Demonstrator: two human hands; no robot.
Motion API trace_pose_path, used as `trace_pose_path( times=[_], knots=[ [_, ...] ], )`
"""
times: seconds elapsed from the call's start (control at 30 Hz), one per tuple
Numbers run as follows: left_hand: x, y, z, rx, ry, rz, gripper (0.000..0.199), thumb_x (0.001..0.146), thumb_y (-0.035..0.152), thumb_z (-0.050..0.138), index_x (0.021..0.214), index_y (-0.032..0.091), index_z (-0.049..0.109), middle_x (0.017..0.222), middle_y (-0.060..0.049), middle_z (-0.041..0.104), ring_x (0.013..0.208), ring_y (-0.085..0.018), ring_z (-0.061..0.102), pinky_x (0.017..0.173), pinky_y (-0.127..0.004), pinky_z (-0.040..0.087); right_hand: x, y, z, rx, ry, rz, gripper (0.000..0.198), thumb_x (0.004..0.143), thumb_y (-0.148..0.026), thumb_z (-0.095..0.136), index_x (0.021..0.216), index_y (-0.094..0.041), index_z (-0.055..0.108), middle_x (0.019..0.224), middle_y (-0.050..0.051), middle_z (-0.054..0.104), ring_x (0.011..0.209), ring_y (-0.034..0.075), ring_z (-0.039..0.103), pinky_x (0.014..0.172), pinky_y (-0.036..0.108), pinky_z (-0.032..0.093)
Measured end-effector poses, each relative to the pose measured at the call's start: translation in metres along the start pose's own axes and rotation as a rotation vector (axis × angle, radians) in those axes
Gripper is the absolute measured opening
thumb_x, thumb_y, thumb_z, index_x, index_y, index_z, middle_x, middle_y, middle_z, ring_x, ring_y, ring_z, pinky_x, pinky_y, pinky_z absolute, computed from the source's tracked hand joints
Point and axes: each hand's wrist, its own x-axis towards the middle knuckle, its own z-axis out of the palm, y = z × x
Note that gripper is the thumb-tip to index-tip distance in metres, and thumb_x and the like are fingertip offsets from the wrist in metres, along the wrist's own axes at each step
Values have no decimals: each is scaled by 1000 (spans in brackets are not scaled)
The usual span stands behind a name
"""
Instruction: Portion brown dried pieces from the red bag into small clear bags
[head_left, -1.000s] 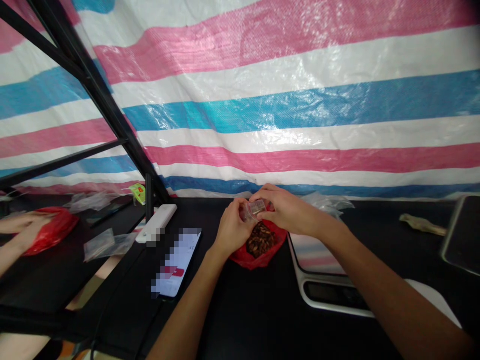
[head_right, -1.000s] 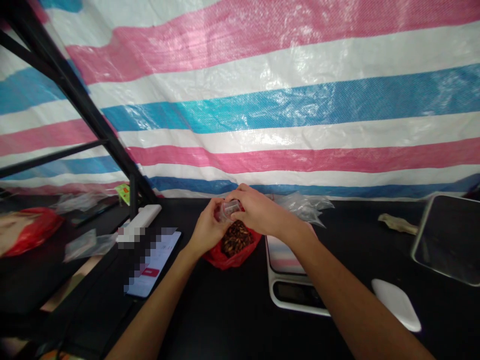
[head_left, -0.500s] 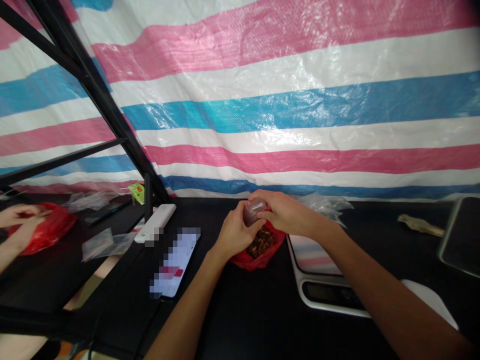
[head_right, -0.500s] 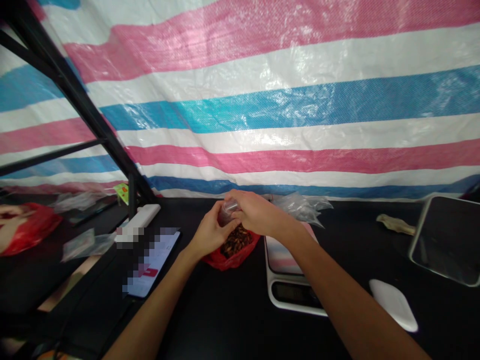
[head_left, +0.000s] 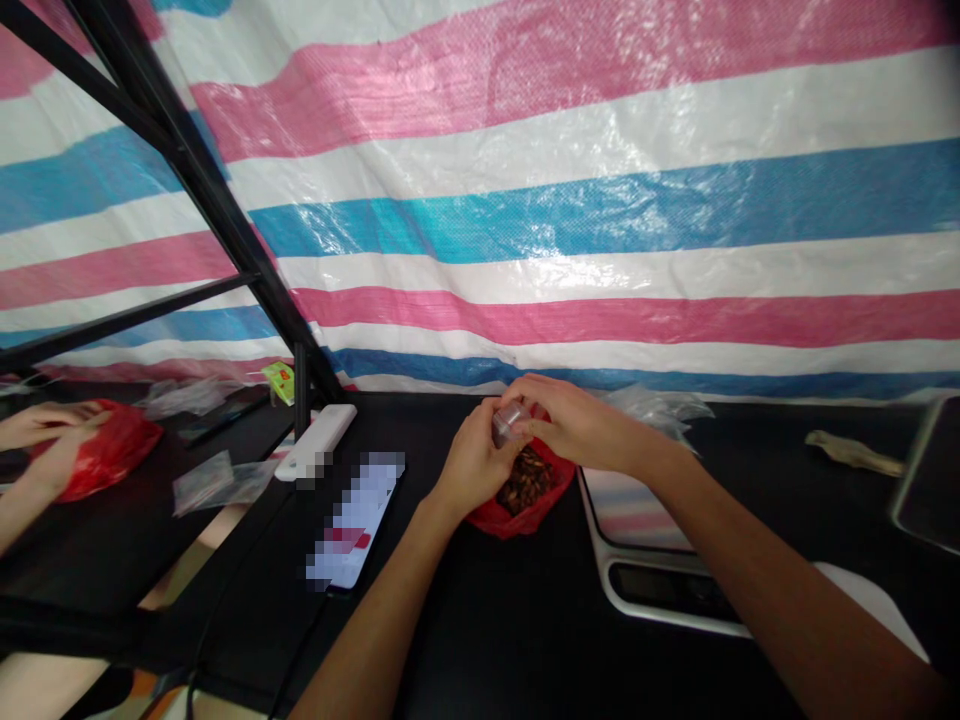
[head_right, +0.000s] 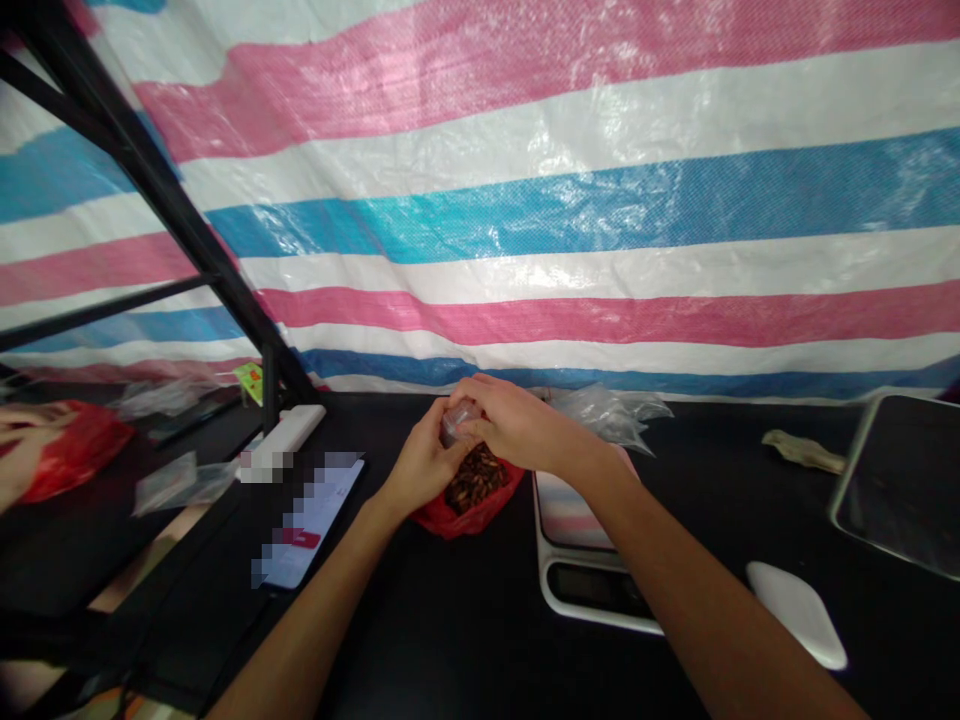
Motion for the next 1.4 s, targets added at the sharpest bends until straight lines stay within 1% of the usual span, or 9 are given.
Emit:
trace_pose_path(
  times=[0.2, 0.3, 0.4, 0.47, 0.67, 0.8, 1.03, 1.2, 1.4],
  knots=[
    [5, -4, -15, 112, 155, -96, 14, 98, 35, 58, 105, 22, 56, 94, -3, 71, 83, -20, 67, 76, -29, 48, 0, -5, -1, -184, 204, 40, 25, 90, -14, 57, 112, -24, 64, 117, 7, 66, 107, 22, 63, 96, 32, 45],
    [6, -3, -26, 367, 184, -153, 9, 99, 32, 52, 99, 24, 55, 89, -4, 70, 84, -23, 69, 74, -31, 45, -4, -2, 5, -264, -24, 135, 14, 90, -22, 61, 102, -25, 66, 106, 5, 72, 100, 23, 66, 89, 32, 46],
    [6, -4, -33, 591, 112, -239, 10, 97, 33, 51, 98, 24, 54, 94, -9, 72, 87, -28, 71, 73, -33, 44, -11, 0, 11, -335, -279, 288, 13, 87, -31, 67, 99, -25, 67, 94, 5, 75, 84, 23, 69, 73, 31, 46],
    [5, -6, -33, 647, 33, -298, 17, 97, 39, 51, 100, 23, 53, 100, -13, 73, 88, -31, 72, 74, -35, 45, -15, 0, 12, -386, -345, 325, 19, 83, -29, 69, 102, -26, 67, 95, 5, 76, 82, 24, 71, 69, 31, 46],
    [4, -20, -30, 550, -164, -384, 22, 90, 44, 60, 98, 24, 54, 91, -11, 73, 82, -30, 71, 70, -33, 44, -19, -4, 5, -543, -413, 368, 30, 77, -11, 67, 104, -21, 74, 103, 12, 78, 91, 31, 75, 72, 35, 48],
    [6, -27, -30, 500, -77, -376, 8, 89, 31, 57, 92, 24, 56, 84, -8, 71, 76, -25, 68, 68, -31, 44, -13, 1, 11, -502, -347, 331, 12, 83, -21, 68, 94, -21, 73, 97, 12, 77, 92, 31, 73, 73, 35, 48],
    [8, -32, -29, 427, 10, -349, 3, 88, 25, 57, 86, 23, 56, 77, -5, 69, 71, -22, 66, 65, -29, 41, -11, 10, 25, -449, -307, 294, 25, 80, -8, 64, 103, -18, 67, 113, 12, 74, 95, 24, 72, 75, 28, 49],
    [8, -34, -28, 447, 1, -308, 1, 87, 23, 58, 87, 24, 57, 77, -5, 69, 71, -23, 65, 66, -30, 40, -15, 2, 20, -561, -318, 378, 35, 78, -5, 63, 112, -11, 68, 116, 22, 73, 98, 34, 73, 78, 39, 53],
    [7, -30, -26, 375, 27, -305, 7, 87, 24, 57, 81, 24, 54, 72, -1, 65, 65, -20, 61, 62, -28, 35, -6, -4, 32, -631, -254, 268, 34, 78, -8, 67, 112, -10, 71, 125, 23, 70, 124, 38, 60, 101, 45, 49]
  ],
)
